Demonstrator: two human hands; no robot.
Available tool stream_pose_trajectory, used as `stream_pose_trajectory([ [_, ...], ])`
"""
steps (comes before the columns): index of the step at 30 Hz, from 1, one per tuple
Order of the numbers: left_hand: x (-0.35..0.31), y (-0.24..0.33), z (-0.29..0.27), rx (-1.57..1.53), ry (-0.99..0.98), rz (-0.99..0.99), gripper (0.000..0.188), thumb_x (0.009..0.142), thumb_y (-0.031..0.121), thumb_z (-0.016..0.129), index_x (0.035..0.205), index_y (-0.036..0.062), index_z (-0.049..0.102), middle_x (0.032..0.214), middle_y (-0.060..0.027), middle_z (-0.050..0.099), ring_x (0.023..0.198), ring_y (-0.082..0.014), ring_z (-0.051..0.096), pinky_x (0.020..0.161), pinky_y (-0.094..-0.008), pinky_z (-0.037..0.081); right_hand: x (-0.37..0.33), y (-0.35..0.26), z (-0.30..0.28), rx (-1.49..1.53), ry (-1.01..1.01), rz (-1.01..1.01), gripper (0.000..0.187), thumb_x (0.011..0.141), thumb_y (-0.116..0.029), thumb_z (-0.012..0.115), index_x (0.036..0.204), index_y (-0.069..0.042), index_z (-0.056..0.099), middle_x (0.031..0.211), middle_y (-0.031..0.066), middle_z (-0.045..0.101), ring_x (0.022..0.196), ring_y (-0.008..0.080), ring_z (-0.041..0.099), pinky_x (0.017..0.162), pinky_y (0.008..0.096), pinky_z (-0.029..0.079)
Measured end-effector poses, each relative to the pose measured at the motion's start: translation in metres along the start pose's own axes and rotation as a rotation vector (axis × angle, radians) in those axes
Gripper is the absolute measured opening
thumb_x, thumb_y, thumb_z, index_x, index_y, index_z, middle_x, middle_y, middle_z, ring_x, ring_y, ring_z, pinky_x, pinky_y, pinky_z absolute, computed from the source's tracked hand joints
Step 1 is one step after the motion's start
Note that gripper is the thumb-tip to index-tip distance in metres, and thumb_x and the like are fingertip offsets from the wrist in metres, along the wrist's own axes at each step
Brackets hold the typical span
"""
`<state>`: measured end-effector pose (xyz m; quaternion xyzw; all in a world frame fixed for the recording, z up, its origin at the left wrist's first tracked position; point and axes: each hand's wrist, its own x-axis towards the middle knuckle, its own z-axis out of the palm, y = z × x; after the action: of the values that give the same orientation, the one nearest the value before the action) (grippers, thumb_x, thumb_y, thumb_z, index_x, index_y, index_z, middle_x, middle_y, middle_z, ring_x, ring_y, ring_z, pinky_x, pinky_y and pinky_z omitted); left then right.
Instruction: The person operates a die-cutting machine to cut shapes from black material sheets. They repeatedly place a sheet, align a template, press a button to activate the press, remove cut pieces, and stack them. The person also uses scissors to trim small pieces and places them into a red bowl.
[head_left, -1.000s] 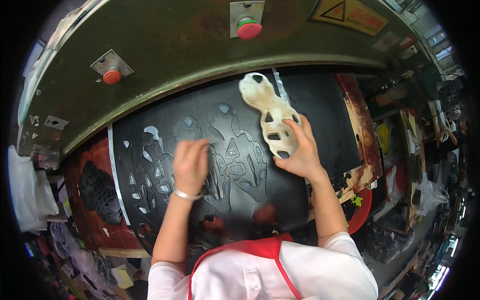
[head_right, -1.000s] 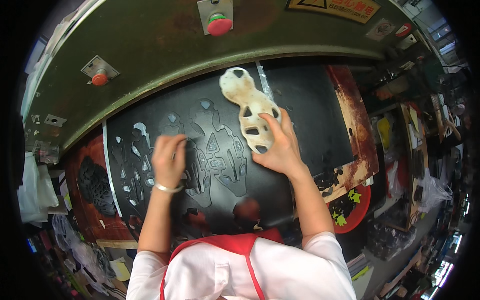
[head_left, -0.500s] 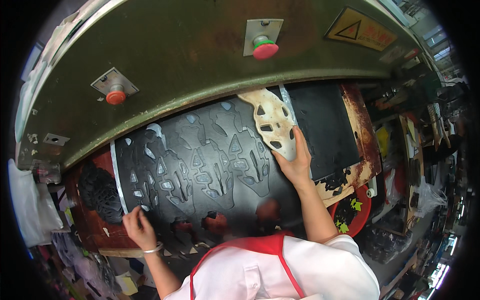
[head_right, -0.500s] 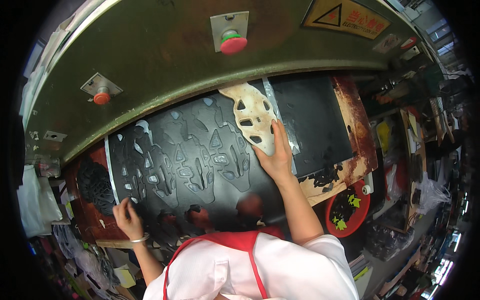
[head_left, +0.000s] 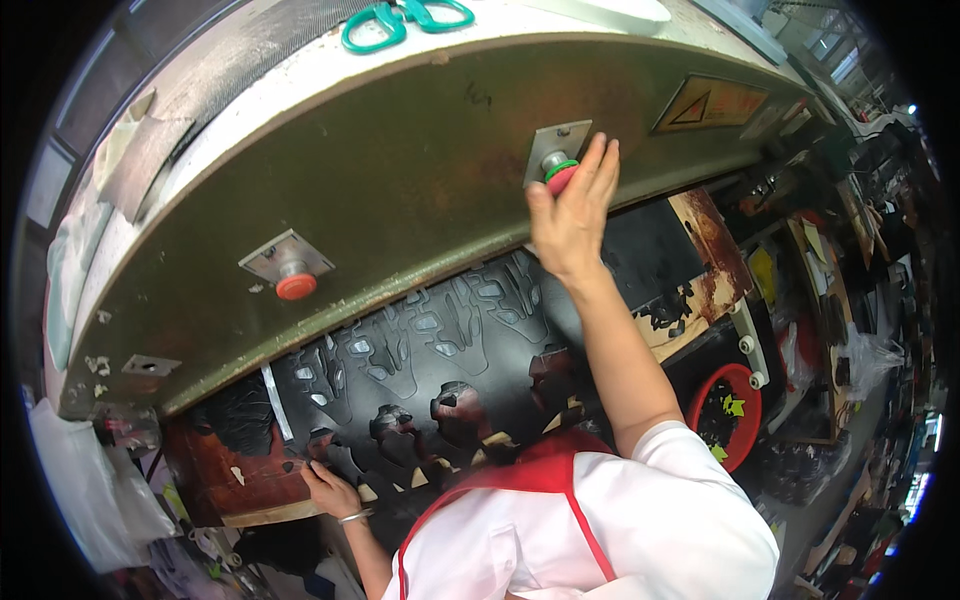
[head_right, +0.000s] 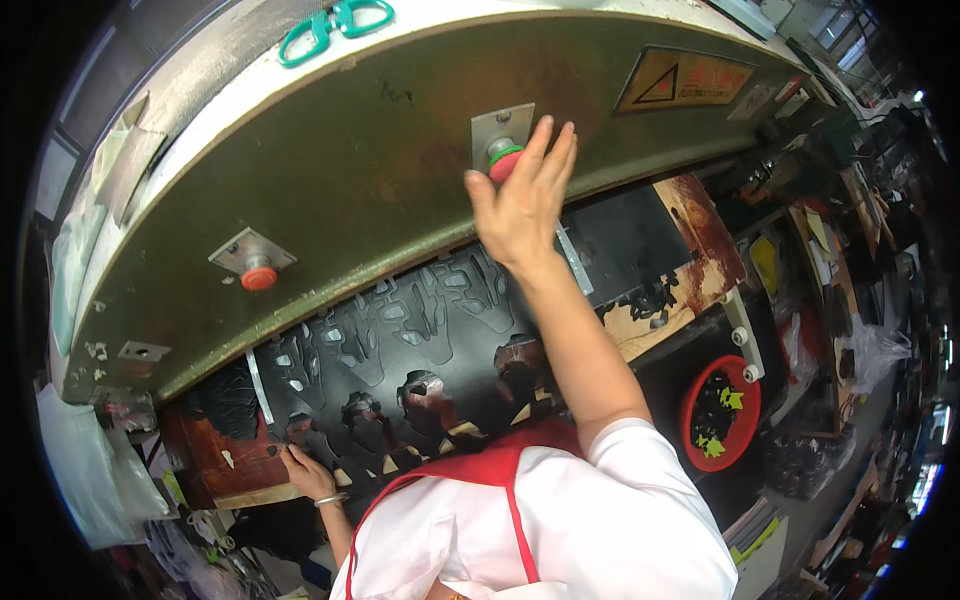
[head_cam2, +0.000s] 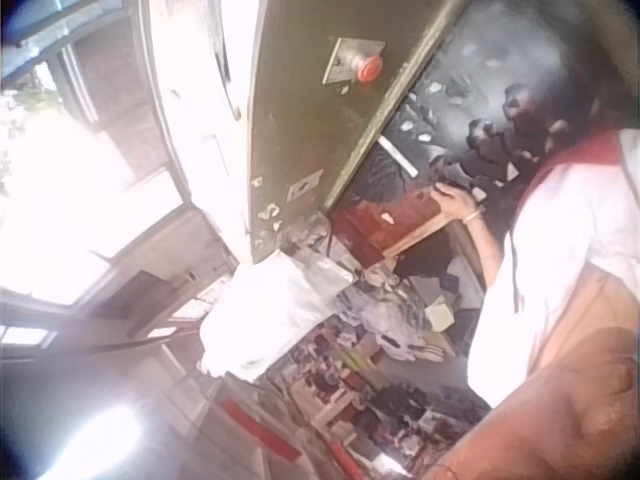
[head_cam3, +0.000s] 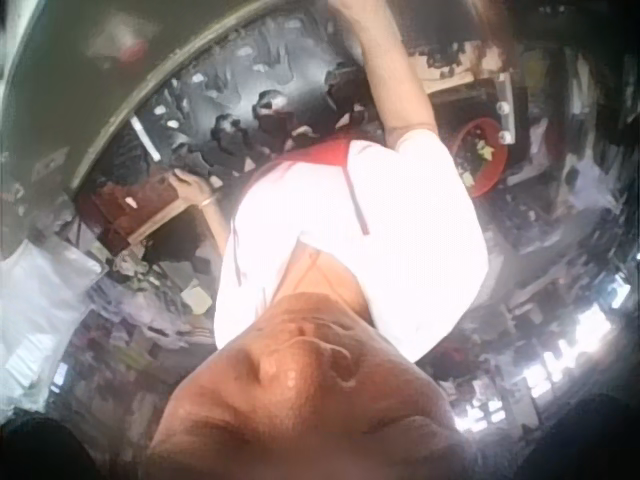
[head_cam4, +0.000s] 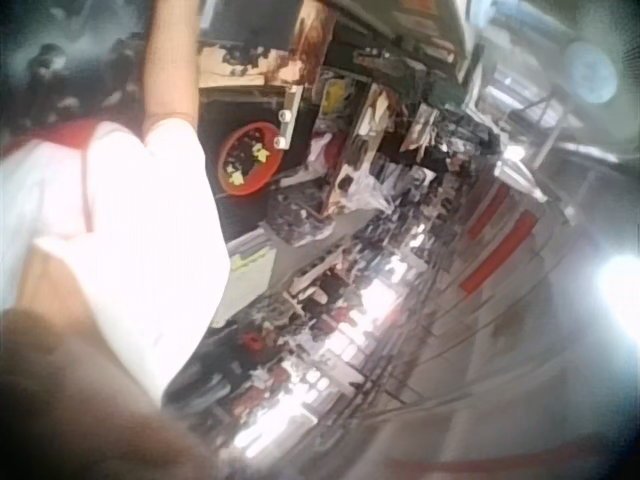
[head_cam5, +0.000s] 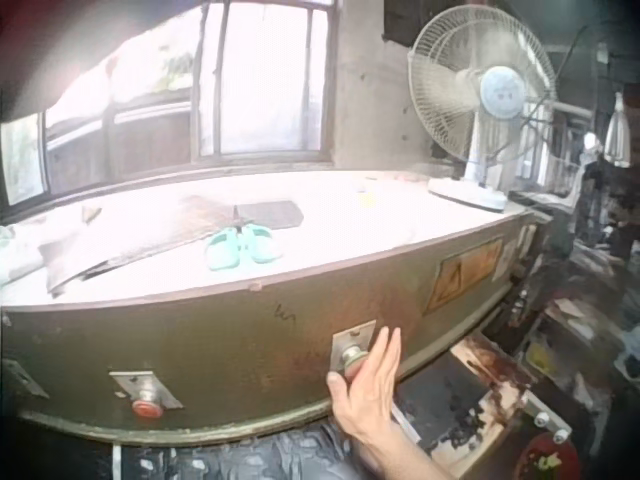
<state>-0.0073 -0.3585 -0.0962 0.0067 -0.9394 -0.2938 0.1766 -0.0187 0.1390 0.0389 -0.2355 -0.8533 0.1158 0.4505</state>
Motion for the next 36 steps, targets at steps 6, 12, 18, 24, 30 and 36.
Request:
stream_pose_trajectory([
  [6, 0.061, 0.019, 0.022, 0.002, -0.023, -0.008, 0.036, 0.105, 0.028, 0.043, 0.123, -0.0006, 0.056, 0.097, -0.0268, 0.066, 0.084, -0.0435, 0.063, 0.072, -0.0460, 0.048, 0.003, -0.018, 0.026, 0.050, 0.070, 0.124, 0.105, 0.086, -0.037, 0.070, 0.149, 0.012, 0.003, 0.153, 0.0402, 0.003, 0.142, 0.0559, 0.009, 0.116, 0.0586, 0.015],
  [12, 0.076, 0.023, 0.023, 0.036, -0.052, -0.034, 0.036, 0.105, 0.028, 0.042, 0.123, 0.0003, 0.057, 0.100, -0.0277, 0.066, 0.088, -0.0465, 0.062, 0.075, -0.0477, 0.048, -0.032, 0.020, 0.001, -0.054, -0.103, 0.098, 0.098, 0.082, -0.030, 0.076, 0.151, 0.003, 0.015, 0.153, 0.0357, 0.014, 0.140, 0.0527, 0.019, 0.114, 0.0543, 0.024],
  [18, 0.073, 0.018, 0.026, 0.119, 0.009, -0.009, 0.034, 0.105, 0.030, 0.042, 0.112, 0.0023, 0.060, 0.095, -0.0269, 0.066, 0.084, -0.0473, 0.062, 0.071, -0.0508, 0.047, -0.131, 0.069, -0.029, 0.185, -0.163, 0.734, 0.042, 0.085, -0.034, 0.074, 0.103, 0.003, 0.069, 0.083, 0.0222, 0.068, 0.076, 0.0373, 0.066, 0.068, 0.0434, 0.050],
  [24, 0.066, -0.011, 0.031, 0.172, -0.071, 0.055, 0.035, 0.105, 0.030, 0.042, 0.098, -0.0017, 0.056, 0.083, -0.0269, 0.063, 0.073, -0.0479, 0.059, 0.066, -0.0516, 0.045, -0.146, 0.081, -0.049, 0.156, -0.332, 0.605, 0.037, 0.092, -0.031, 0.066, 0.092, 0.006, 0.063, 0.078, 0.0285, 0.062, 0.074, 0.0467, 0.061, 0.066, 0.0461, 0.047],
  [30, 0.007, -0.045, -0.016, -0.483, 0.093, -0.089, 0.046, 0.106, 0.034, 0.044, 0.077, -0.0002, 0.056, 0.065, -0.0077, 0.057, 0.054, -0.0134, 0.053, 0.048, -0.0295, 0.038, -0.183, 0.046, -0.156, 0.158, -0.327, 0.670, 0.023, 0.089, -0.017, 0.069, 0.078, 0.001, 0.060, 0.067, 0.0187, 0.060, 0.056, 0.0308, 0.059, 0.055, 0.0367, 0.046],
  [36, 0.025, -0.032, -0.058, -0.086, 0.113, -0.031, 0.039, 0.102, 0.034, 0.055, 0.109, -0.0046, 0.059, 0.094, -0.0133, 0.062, 0.085, -0.0184, 0.063, 0.068, -0.0314, 0.050, -0.149, 0.060, -0.146, 0.018, -0.321, 0.131, 0.071, 0.068, -0.025, 0.084, 0.131, -0.010, 0.056, 0.126, 0.0199, 0.055, 0.122, 0.0418, 0.046, 0.099, 0.0491, 0.043],
])
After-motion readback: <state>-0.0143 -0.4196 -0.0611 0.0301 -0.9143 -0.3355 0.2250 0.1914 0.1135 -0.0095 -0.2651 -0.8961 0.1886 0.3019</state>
